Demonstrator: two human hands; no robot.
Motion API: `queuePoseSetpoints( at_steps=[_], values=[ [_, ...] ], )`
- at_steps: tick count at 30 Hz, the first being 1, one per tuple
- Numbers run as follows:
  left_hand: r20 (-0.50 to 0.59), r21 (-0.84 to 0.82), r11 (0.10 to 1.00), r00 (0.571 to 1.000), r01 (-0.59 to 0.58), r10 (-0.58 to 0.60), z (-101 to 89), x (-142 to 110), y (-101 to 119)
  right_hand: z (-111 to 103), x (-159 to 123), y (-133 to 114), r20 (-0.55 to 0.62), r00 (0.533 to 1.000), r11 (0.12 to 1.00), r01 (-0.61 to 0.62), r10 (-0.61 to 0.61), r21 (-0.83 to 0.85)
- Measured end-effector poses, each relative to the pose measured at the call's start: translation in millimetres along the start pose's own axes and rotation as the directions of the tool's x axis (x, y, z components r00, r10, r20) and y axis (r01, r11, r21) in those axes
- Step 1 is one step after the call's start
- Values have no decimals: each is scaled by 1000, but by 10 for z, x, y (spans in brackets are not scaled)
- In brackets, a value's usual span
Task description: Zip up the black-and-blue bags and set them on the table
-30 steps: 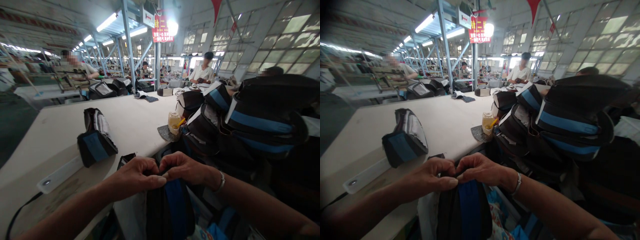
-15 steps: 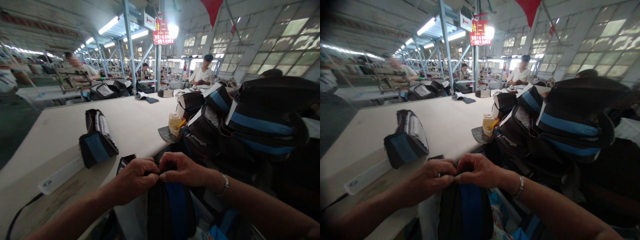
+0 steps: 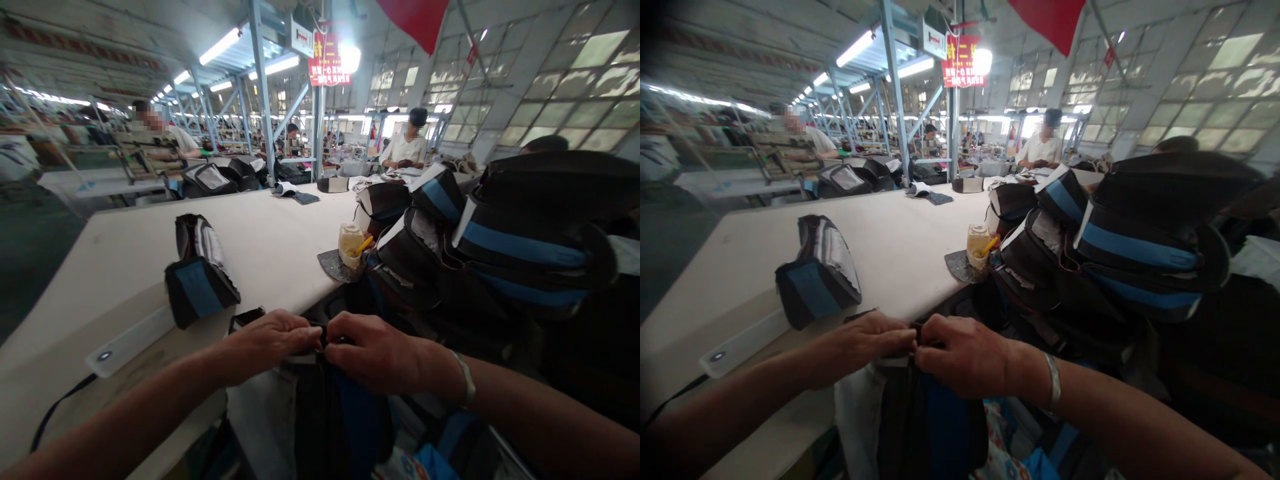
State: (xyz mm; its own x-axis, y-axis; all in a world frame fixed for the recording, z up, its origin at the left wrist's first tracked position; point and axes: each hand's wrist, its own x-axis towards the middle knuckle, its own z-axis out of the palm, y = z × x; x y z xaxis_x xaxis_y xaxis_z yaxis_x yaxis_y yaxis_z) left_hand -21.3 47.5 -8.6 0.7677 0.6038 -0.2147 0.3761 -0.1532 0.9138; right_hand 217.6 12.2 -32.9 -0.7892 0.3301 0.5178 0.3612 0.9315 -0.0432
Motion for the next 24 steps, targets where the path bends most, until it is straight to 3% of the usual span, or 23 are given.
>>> queuePoseSetpoints(
  at_steps=[4, 7, 9, 11, 13, 14, 17, 19, 24],
  values=[
    [113, -140, 986, 991, 91, -76, 82, 42, -47, 13, -15, -95, 17, 995, 994, -102, 103, -51],
    [96, -45, 997, 994, 65, -61, 122, 10, -1, -44, -44, -161, 12, 990, 986, -142, 141, 86],
    [43, 94, 996, 999, -12, 8, 149, -33, 97, -141, -58, -182, -22, 986, 953, -152, 163, 261],
    [-13, 208, 974, 996, -85, 90, 189, -76, 221, -266, -47, -172, -20, 946, 840, -276, 322, 468],
    [-71, 273, 956, 989, -104, 128, 240, -105, 330, -390, -4, -124, 100, 868, 679, -448, 486, 581],
    [-100, 291, 952, 986, -99, 133, 266, -113, 369, -446, 28, -88, 187, 842, 633, -510, 506, 583],
    [-154, 332, 939, 977, -87, 146, 325, -117, 440, -582, 146, 39, 437, 796, 600, -604, 418, 525],
    [-169, 343, 935, 973, -93, 159, 339, -114, 479, -663, 227, 108, 543, 766, 597, -624, 343, 504],
    [-149, 348, 926, 966, -147, 210, 263, -112, 565, -834, 417, 154, 603, 757, 651, -595, 254, 472]
  ],
)
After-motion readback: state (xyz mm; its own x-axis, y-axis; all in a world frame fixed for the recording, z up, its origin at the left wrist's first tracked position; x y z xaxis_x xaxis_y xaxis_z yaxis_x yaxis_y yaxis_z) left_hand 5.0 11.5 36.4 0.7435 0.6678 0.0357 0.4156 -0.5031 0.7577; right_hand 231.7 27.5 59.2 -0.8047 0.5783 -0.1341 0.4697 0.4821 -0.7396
